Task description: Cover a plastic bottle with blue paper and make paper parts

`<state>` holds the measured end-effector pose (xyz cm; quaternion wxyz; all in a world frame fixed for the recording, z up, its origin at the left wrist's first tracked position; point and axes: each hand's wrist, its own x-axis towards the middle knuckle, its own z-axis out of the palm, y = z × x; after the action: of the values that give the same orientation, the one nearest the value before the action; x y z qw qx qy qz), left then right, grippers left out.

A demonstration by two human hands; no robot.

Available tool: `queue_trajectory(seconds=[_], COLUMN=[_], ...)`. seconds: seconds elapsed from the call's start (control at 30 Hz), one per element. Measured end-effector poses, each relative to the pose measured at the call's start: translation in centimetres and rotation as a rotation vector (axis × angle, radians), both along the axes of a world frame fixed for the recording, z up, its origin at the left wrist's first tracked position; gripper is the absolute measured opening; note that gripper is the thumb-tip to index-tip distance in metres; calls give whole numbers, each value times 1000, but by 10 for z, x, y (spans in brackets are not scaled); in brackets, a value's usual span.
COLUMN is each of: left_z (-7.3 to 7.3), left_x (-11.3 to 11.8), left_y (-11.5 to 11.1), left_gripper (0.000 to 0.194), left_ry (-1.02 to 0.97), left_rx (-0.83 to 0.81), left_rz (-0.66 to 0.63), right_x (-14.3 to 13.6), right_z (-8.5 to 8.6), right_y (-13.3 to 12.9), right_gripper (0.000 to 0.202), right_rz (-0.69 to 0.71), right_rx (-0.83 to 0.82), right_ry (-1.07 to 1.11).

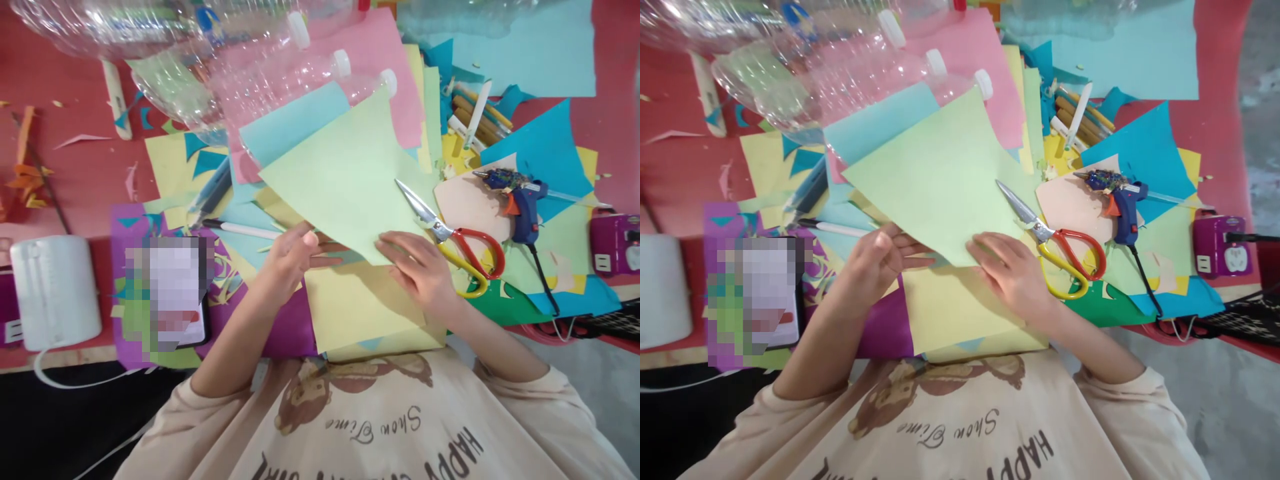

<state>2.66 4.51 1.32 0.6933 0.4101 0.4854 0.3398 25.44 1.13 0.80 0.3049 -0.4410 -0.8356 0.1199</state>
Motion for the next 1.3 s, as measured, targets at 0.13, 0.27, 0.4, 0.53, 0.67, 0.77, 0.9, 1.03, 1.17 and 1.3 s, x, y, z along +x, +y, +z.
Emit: queue_trajectory(seconds=[0.13, 0.27, 0.4, 0.53, 0.67, 0.77, 0.9, 1.03, 1.17, 1.3], left_z=[-2, -2, -5, -9, -8, -5, 1, 7, 7, 2], left_x=[12, 13, 10, 10, 6, -3, -23, -39, -39, -23], left_y=[7, 10, 10, 10, 10, 10, 7, 0, -10, -20], left_gripper=[47, 42, 43, 49, 47, 44, 41, 45, 54, 53], left_ry=[186, 324, 316, 271, 278, 307, 344, 318, 265, 318], left_rx=[17, 107, 166, 180, 193, 220, 230, 215, 69, 91], left_rz=[101, 133, 179, 183, 188, 226, 315, 328, 77, -133], right_x=[1, 31, 67, 89, 98, 101, 100, 96, 95, 95], right_z=[2, 4, 3, 4, 0, -6, -7, -2, -6, -11], right_y=[-9, -13, -16, -17, -14, -13, -12, -8, -2, 0], right_gripper=[38, 40, 49, 49, 54, 48, 45, 44, 40, 46], right_rz=[165, -74, -370, -346, -263, -234, -263, -378, -503, -545], right_rx=[-48, -36, -108, -237, -236, -116, 25, 62, 51, 4], right_ry=[-66, -76, -279, -261, -282, -270, -223, -203, -235, -268])
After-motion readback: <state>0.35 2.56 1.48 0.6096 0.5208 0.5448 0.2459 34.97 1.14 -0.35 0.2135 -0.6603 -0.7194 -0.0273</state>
